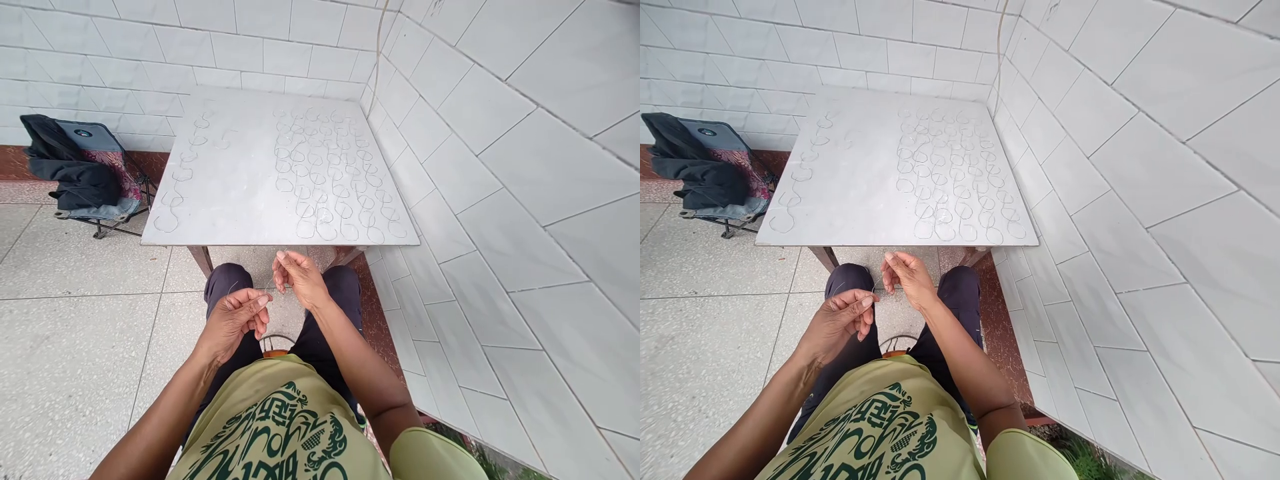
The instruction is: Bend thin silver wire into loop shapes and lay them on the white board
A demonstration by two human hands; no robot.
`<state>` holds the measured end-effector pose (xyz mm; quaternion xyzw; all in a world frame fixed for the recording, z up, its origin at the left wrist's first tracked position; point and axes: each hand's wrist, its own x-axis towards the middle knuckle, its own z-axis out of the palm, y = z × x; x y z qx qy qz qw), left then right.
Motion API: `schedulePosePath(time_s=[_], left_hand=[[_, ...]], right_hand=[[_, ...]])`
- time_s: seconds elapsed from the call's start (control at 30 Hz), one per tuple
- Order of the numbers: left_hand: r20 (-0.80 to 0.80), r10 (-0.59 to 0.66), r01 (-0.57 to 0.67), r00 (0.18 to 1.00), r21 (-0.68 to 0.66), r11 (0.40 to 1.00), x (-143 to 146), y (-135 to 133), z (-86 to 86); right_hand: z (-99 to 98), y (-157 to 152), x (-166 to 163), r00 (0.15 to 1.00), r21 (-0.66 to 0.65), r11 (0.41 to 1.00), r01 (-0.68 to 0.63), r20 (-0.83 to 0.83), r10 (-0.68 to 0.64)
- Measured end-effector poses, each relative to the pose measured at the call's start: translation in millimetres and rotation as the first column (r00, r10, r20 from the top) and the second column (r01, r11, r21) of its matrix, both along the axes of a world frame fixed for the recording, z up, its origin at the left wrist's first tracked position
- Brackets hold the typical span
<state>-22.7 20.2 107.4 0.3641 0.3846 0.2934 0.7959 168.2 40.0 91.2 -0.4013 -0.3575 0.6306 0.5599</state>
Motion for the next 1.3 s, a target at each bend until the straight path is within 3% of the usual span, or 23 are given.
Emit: schedulePosePath(time_s=[0.23, 0.53, 0.77, 0.9, 1.07, 1.17, 1.23, 1.3], left_hand=[[-0.024, 0.134, -0.133, 0.991, 0.044, 0.99, 4.9, -3.7, -4.0], [-0.045, 0.018, -0.017, 0.999, 0.02, 1.0, -0.9, -2.5, -2.0], [-0.06, -0.141, 0.14, 0.988, -0.023, 0.99, -3.8, -0.9, 4.7], [-0.08, -0.165, 0.165, 0.983, -0.012, 0.986, -4.1, 4.3, 1.7], [-0.167, 0.03, 0.001, 0.986, 0.183, 0.983, -2.3, 1.9, -1.0], [-0.261, 0.219, -0.097, 0.94, 0.411, 0.906, 1.3, -6.2, -1.6], [-0.335, 0.272, -0.069, 0.902, 0.509, 0.858, 3.7, -10.9, -1.4], [-0.41, 0.244, 0.016, 0.879, 0.536, 0.844, 5.0, -12.8, -0.6]], right_hand=[[1.4, -11.6, -8.2, 0.985, 0.088, 0.994, -0.069, 0.161, 0.054], [-8.6, -17.2, -0.8, 0.971, 0.116, 0.971, -0.207, 0.149, 0.189], [-8.5, -16.3, 8.6, 0.915, 0.148, 0.906, -0.397, 0.139, 0.378], [-12.8, -18.2, 8.0, 0.946, 0.164, 0.933, -0.321, 0.107, 0.307], [-16.5, -20.1, 8.6, 0.967, 0.157, 0.963, -0.217, 0.172, 0.19], [-17.4, -19.9, 8.5, 0.968, 0.162, 0.965, -0.208, 0.179, 0.179], [-17.9, -19.9, 7.1, 0.968, 0.169, 0.962, -0.214, 0.171, 0.185], [-18.7, -20.1, 5.1, 0.964, 0.167, 0.957, -0.236, 0.163, 0.21]])
